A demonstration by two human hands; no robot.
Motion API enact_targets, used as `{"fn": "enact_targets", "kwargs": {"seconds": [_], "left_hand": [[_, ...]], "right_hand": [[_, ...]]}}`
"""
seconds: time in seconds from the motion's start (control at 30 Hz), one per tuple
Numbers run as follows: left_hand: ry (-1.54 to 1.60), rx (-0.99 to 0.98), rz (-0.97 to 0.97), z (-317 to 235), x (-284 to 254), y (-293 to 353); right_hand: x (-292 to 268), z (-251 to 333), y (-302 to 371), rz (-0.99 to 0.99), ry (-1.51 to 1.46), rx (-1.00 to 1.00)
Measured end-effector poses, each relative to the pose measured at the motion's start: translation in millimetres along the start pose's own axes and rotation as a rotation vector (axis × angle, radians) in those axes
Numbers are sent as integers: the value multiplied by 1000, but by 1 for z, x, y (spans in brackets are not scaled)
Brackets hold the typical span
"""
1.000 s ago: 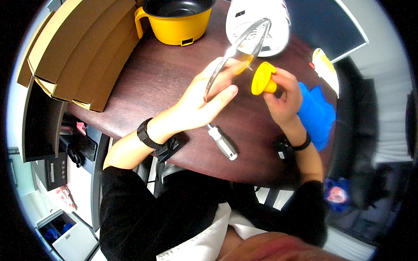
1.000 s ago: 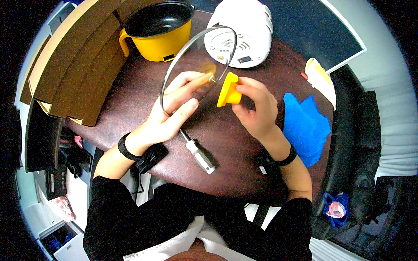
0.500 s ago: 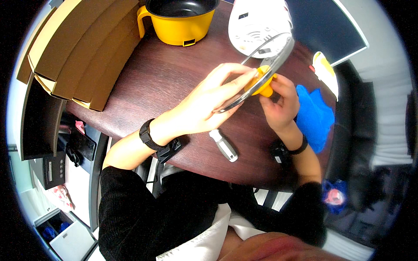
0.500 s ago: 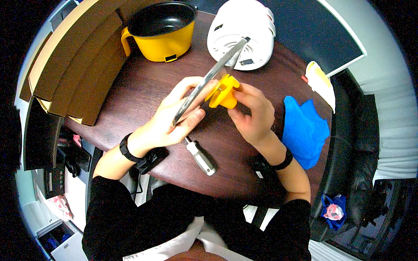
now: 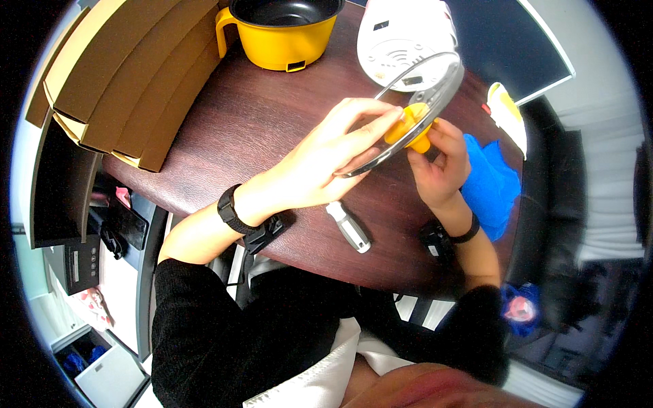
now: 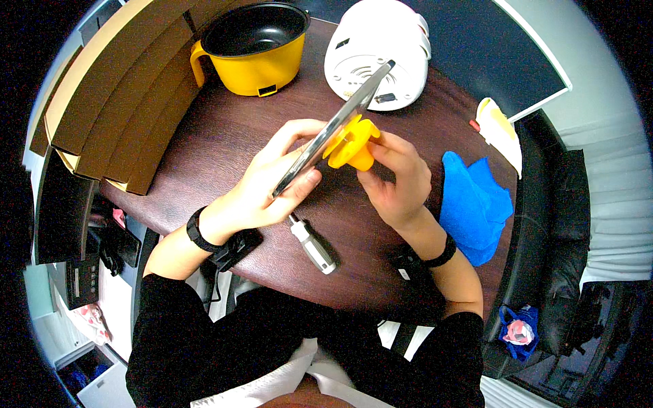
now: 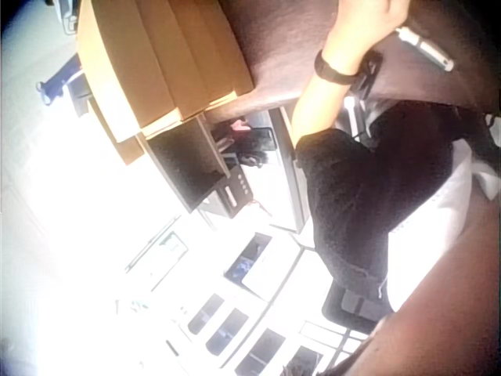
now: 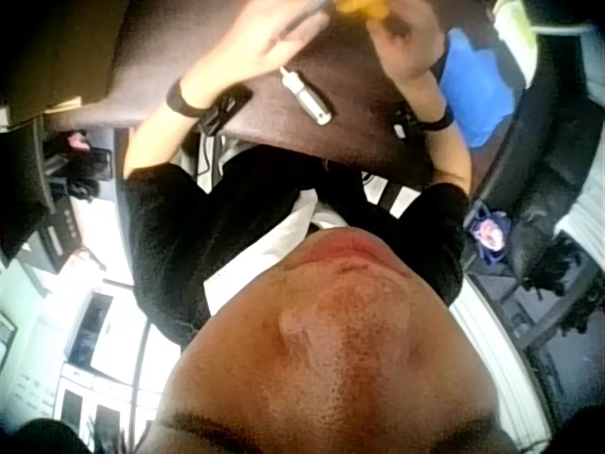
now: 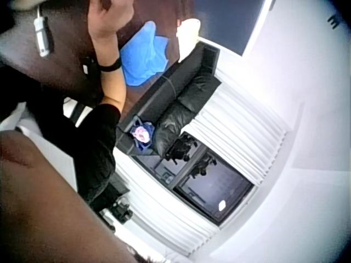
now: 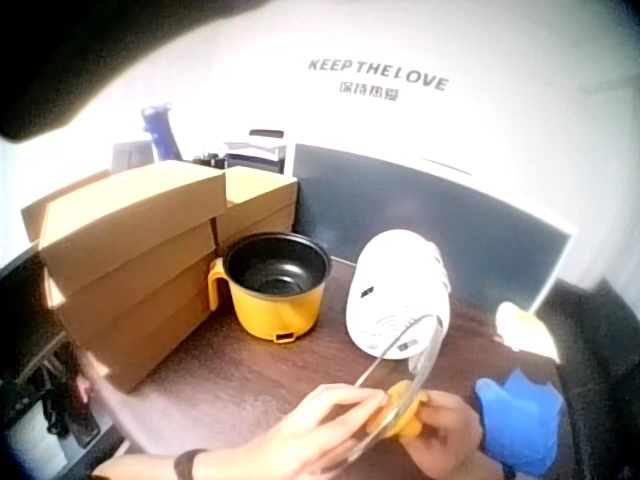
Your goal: The person assembles a small kitchen appliance by attaching a yellow plastic knob to a glass lid using a screwdriver, then places the lid on a yellow pot and attaches a white top cover. The person also wipes the pot interior with a blue cloth.
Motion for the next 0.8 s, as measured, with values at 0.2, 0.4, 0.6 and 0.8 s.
{"fn": "enact_targets", "kwargs": {"seconds": [0.2,0.4,0.6,0.8], "left_hand": [[24,-5,11,-1,0,0],[20,-12,-12,-1,-2,0],[-42,7,-36,-6,-5,0],[-24,-6,-24,-1,-2,-1]], "right_hand": [[0,1,-1,5,10,-24],[-1,3,-6,30,37,-49],[0,5,-6,33,52,-56],[0,4,-5,38,74,-38]]}}
Point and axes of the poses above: each hand's wrist, its own y-axis away from the middle knuckle, its own x-axis out of the palm, z = x × y, the point moved 7 cm from there along -y, towards the middle knuckle, and after that the axes turned 14 degrees about -x, right-handed, at the moved point
